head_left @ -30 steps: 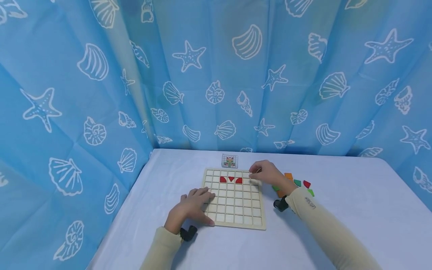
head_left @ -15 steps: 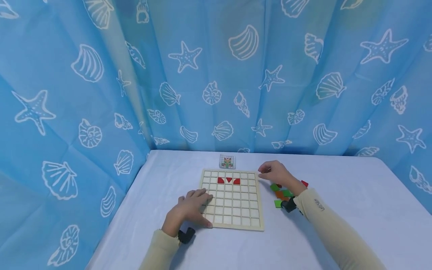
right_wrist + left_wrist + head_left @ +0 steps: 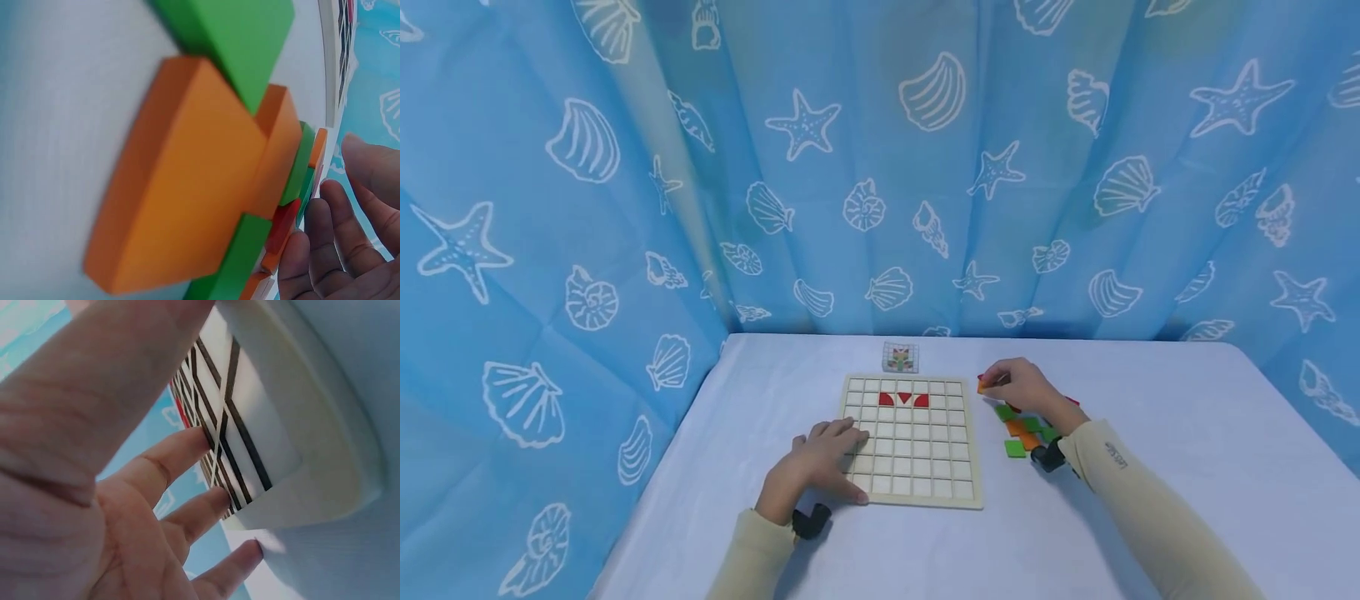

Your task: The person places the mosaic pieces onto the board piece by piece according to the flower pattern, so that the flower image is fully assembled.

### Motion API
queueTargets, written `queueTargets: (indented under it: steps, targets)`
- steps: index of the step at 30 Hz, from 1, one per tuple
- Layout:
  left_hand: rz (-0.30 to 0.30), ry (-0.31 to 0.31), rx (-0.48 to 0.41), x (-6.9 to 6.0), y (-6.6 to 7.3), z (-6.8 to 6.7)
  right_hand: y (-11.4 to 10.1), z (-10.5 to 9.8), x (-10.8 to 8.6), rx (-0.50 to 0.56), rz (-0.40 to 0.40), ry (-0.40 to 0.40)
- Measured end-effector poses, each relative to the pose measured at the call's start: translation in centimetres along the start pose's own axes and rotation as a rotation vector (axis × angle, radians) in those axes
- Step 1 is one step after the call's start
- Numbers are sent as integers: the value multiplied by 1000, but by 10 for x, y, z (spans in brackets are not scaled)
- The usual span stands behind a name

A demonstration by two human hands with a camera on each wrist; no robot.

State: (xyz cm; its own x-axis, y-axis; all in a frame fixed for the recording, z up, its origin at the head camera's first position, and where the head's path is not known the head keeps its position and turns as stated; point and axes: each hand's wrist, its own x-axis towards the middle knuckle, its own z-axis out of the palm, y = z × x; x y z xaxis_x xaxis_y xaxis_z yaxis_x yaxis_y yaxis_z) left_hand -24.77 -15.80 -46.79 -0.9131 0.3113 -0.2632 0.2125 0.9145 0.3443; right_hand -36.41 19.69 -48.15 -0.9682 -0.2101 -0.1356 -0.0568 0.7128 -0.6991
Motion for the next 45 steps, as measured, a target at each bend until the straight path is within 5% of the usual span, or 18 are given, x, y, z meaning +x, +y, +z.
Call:
queueTargets:
  steps: [45]
  targets:
    - [26,9,-17,-1,-6,2,-1,6,14,-140,49,-31]
